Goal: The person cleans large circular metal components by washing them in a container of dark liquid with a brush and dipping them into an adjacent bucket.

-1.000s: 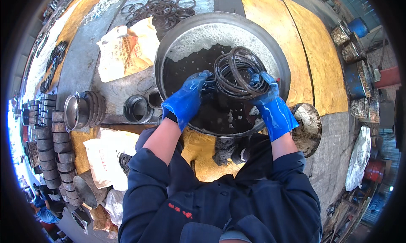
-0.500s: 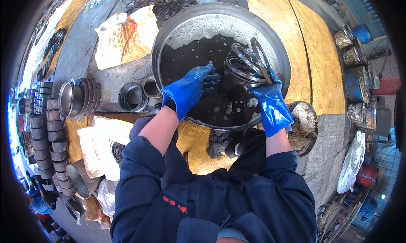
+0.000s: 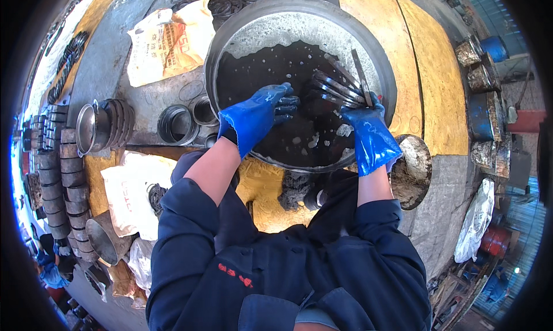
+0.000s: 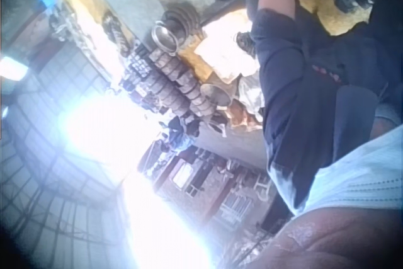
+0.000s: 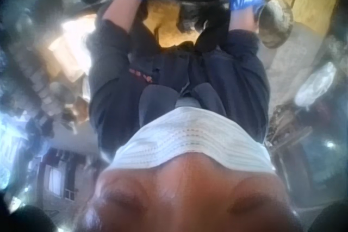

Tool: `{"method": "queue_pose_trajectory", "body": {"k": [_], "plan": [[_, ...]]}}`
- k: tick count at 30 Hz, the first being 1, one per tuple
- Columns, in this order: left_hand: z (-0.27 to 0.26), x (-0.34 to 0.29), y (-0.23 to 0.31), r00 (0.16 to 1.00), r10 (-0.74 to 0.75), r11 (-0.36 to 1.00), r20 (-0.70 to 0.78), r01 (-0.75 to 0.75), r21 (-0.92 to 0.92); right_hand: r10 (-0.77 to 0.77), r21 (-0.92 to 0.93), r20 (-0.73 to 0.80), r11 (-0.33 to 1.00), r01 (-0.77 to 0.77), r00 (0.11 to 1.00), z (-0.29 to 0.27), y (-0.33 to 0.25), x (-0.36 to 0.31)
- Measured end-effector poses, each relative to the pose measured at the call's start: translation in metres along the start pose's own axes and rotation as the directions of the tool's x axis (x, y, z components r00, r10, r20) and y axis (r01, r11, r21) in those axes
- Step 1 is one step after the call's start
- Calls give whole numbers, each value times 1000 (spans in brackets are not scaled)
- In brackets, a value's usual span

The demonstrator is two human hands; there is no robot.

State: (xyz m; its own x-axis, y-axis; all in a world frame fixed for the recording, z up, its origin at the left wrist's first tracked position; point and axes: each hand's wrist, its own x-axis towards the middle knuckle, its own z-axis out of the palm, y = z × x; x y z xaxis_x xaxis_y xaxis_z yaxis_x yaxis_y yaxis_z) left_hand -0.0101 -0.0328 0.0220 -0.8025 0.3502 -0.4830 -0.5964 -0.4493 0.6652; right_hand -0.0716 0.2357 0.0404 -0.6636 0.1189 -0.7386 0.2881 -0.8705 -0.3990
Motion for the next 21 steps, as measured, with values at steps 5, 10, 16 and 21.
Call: {"method": "queue_pose_trajectory", "body": {"k": [5,10,16,21], "plan": [[-1,-5,-1,999,26,1000,38,-25,-13,5,134,-14,991,-3,1000,0,-2,12],[12,-11,8,1000,-1,1000,-1,1,22,151,-41,52,988,-149,987,4,6,5],[24,0,-5,979,-186,947,-83,156,-280,204,-37,311,978,-203,928,-7,23,9],[24,36,6,895,-337,826,-292,132,-548,224,-65,438,974,-218,871,-6,33,14]]}}
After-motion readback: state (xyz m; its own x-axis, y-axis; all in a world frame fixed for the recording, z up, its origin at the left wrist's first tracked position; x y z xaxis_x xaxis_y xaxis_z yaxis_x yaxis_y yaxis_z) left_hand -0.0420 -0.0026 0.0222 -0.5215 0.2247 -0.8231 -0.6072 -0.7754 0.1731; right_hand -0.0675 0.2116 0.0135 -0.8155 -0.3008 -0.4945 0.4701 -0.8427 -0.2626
